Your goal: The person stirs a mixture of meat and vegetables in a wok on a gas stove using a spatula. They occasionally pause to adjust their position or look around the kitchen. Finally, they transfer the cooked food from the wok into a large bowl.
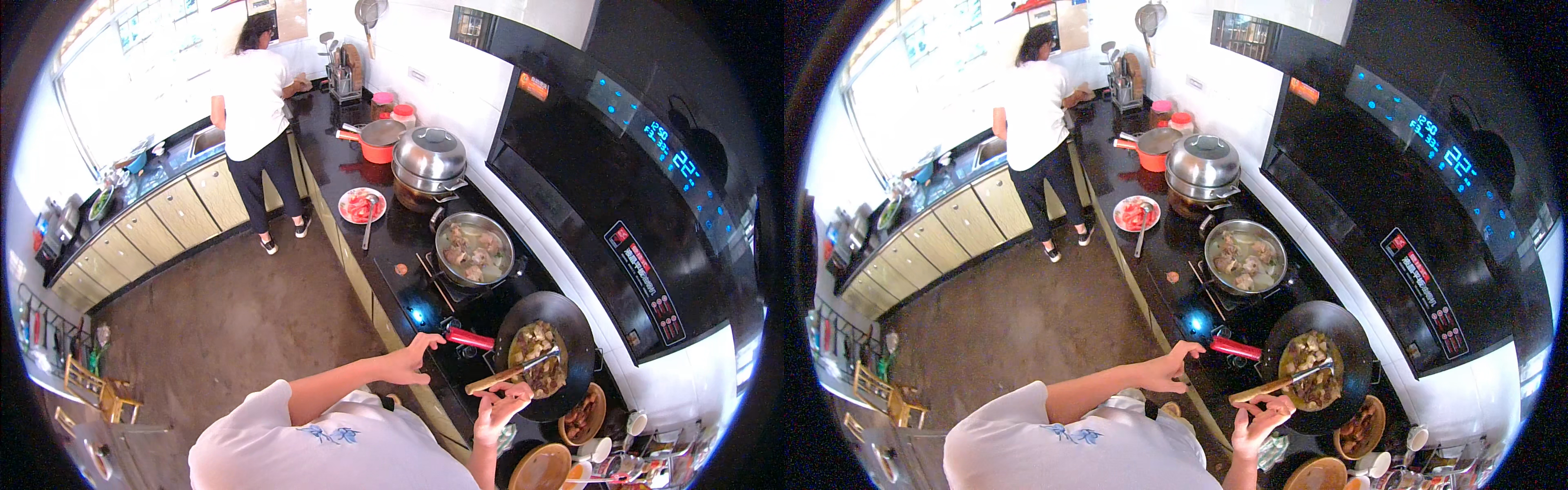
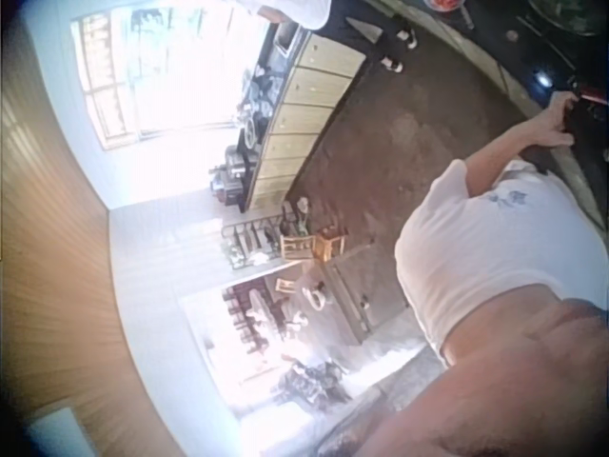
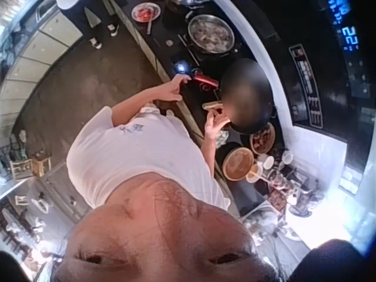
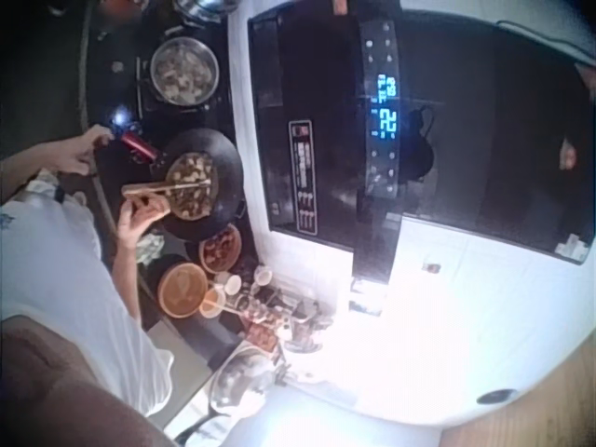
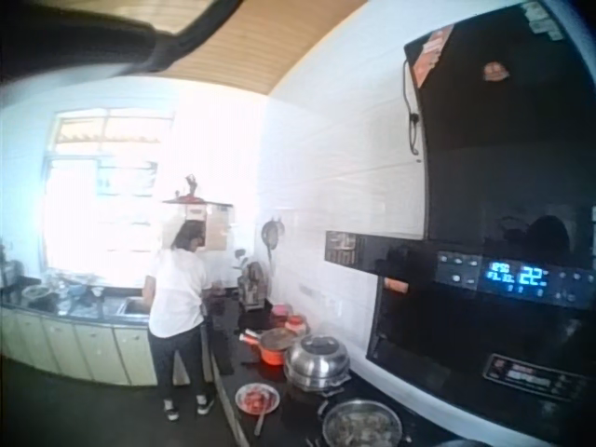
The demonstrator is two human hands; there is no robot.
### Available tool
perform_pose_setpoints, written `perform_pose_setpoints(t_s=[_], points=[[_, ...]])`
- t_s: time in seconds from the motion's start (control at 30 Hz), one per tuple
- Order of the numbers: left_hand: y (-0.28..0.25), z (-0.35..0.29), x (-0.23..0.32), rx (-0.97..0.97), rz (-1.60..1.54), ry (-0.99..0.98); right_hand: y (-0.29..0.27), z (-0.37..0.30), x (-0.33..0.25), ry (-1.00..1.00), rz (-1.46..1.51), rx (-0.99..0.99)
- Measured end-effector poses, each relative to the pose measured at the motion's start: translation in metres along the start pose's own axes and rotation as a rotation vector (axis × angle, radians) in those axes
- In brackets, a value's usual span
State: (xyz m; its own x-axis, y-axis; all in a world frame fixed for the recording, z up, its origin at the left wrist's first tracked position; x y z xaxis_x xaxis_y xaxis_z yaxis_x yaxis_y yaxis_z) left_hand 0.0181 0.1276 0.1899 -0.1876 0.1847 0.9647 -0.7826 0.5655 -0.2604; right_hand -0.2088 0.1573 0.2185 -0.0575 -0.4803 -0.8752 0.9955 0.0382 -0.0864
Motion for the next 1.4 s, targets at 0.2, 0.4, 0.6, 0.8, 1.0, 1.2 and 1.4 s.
perform_pose_setpoints(t_s=[0.2, 0.4, 0.6, 0.8, 1.0, 1.2, 1.4], points=[[0.001, -0.003, -0.023, -0.047, -0.129, -0.099, 0.019, 0.013, -0.016, 0.004, -0.247, -0.048], [-0.013, -0.007, -0.032, -0.067, -0.119, -0.069, 0.019, 0.001, 0.004, 0.082, -0.278, 0.031], [-0.027, -0.007, -0.041, -0.108, -0.185, 0.032, 0.030, 0.019, -0.008, 0.104, -0.372, 0.189], [-0.071, -0.020, -0.029, 0.035, 0.340, 0.091, 0.051, 0.037, -0.010, 0.116, -0.830, -0.013], [-0.095, -0.040, -0.042, 0.146, 0.315, 0.109, 0.106, 0.055, -0.003, 0.027, -0.490, -0.070], [-0.105, -0.044, -0.045, 0.177, 0.305, 0.169, 0.147, 0.078, -0.027, 0.035, -0.401, -0.176], [-0.113, -0.037, -0.048, 0.169, -0.096, 0.144, 0.161, 0.069, -0.011, 0.231, -0.029, -0.317]])
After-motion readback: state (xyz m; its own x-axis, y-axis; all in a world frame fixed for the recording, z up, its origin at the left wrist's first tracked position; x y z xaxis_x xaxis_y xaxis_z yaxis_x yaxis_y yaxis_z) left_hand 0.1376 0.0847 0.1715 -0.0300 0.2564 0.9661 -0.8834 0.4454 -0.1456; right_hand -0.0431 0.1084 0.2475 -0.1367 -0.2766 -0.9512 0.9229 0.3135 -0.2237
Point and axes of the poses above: each hand's wrist, its own z-axis towards the middle knuckle, its own y-axis out of the palm, x = y × z, the point moved 8 cm from there along z, towards the middle knuckle, and after that the axes turned 10 degrees about -x, right-handed, at the moved point
